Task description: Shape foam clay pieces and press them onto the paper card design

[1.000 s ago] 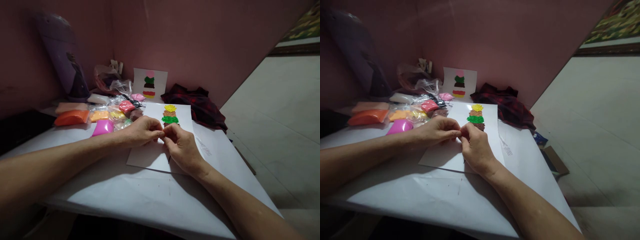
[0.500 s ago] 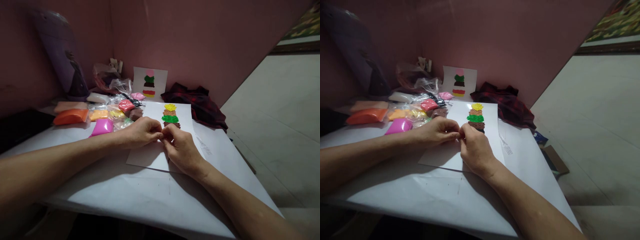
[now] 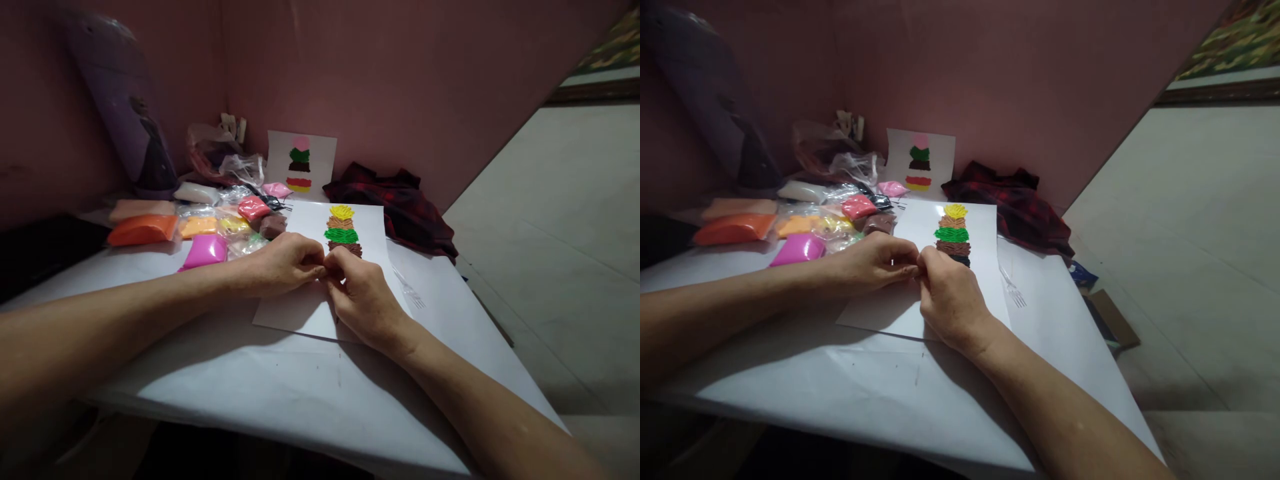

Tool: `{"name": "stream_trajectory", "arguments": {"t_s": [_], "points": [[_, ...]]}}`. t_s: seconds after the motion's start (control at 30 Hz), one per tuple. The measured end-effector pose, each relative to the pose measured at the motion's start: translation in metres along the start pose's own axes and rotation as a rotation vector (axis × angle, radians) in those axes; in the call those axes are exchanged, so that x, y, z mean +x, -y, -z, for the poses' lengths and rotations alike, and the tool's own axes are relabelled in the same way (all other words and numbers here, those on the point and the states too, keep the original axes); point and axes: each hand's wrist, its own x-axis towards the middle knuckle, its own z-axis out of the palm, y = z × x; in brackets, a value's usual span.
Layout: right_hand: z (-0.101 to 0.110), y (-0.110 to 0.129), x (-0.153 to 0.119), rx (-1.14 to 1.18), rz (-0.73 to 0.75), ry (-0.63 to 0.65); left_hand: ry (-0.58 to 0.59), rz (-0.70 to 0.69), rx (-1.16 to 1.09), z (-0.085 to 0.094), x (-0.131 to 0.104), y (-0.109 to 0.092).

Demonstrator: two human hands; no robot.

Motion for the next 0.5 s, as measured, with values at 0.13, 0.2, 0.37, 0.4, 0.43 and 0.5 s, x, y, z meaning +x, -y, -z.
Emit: {"name": "stream_trajectory", "arguments": {"t_s": [0.13, 0.2, 0.37, 0.4, 0.43, 0.5], "points": [[-0.0003, 0.0, 0.0005, -0.016, 0.004, 0.013, 0.002, -0.009, 0.008, -0.0006, 0.0003, -0.0002], [-0.0004, -0.0005, 0.0003, -0.025, 0.001, 0.021, 0.011, -0.004, 0.011, -0.0006, 0.0004, -0.0011], [-0.0003, -0.0004, -0.0005, -0.048, 0.016, 0.03, 0.03, 0.003, 0.006, 0.0007, 0.0, -0.0045], [-0.0002, -0.0002, -0.0007, -0.051, 0.016, 0.035, 0.033, 0.004, 0.001, 0.001, -0.0001, -0.005], [-0.0001, 0.0001, -0.001, -0.056, 0.018, 0.041, 0.037, 0.004, -0.005, 0.0012, -0.0003, -0.0052], [0.0002, 0.0005, -0.0016, -0.075, 0.023, 0.054, 0.041, -0.002, -0.019, 0.0013, -0.0008, -0.0052]]}}
